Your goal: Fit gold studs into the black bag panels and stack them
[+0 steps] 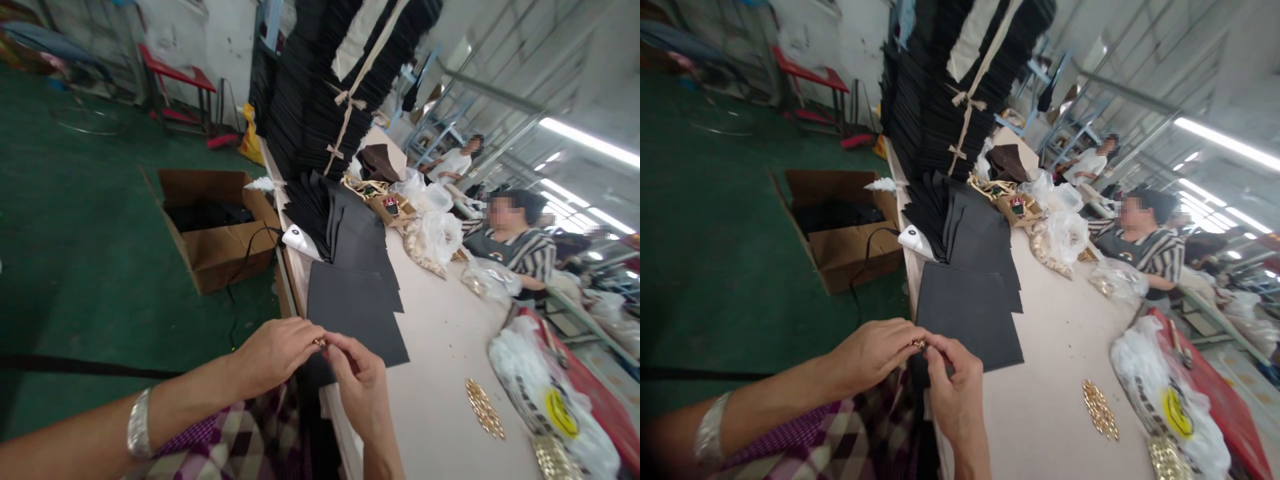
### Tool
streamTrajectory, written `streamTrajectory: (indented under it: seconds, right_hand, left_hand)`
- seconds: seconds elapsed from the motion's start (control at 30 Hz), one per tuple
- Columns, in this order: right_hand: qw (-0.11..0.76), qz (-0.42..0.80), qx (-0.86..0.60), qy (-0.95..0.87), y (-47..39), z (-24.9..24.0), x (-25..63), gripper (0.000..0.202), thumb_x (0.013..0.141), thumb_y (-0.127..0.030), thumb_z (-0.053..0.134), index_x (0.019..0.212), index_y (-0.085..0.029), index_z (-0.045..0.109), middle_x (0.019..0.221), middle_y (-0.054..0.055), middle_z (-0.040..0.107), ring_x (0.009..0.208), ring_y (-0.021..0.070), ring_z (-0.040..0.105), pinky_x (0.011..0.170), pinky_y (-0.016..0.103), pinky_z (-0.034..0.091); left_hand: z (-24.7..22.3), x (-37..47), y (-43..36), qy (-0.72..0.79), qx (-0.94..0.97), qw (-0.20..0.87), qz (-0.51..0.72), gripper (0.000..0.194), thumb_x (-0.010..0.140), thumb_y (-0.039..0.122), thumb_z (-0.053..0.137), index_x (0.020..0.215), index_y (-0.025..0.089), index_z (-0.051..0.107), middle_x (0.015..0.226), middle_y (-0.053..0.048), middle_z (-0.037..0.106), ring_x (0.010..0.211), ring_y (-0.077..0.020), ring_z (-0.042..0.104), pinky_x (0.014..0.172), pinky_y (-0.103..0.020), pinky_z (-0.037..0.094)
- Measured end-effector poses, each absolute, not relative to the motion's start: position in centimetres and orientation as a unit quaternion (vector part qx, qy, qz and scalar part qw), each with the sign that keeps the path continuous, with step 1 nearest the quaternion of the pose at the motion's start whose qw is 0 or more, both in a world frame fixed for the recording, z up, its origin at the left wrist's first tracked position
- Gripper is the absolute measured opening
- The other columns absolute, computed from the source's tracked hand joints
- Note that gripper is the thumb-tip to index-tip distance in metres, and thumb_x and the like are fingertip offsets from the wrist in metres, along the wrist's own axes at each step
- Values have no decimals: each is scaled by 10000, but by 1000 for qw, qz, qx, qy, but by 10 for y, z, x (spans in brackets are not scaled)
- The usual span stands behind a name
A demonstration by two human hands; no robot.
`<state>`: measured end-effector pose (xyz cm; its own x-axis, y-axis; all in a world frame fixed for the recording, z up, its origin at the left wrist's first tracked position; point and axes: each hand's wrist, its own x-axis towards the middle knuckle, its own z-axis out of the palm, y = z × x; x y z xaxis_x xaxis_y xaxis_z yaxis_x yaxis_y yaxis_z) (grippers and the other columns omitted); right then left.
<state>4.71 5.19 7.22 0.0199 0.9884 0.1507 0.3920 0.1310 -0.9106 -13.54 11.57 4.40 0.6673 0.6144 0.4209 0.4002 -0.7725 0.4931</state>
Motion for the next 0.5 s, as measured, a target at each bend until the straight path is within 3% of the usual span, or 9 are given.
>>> streamTrajectory:
  seconds: [0.3,0.5]
  right_hand:
    - [385,277,-583,-659,43,77,42,142,883,-219,611,920,-206,747,815,-5,757,712,133,707,685,195,544]
    - [389,331,-587,-628,36,77,37,143,859,-219,635,998,-193,658,888,18,769,781,156,729,716,215,556]
  left_hand:
    - [52,-144,111,228,944,38,236,71,957,162,542,942,168,611,846,-28,661,743,-199,570,669,-325,441]
    - [54,-144,110,184,952,10,245,114,926,125,579,821,171,581,783,-23,640,692,-185,540,623,-335,401]
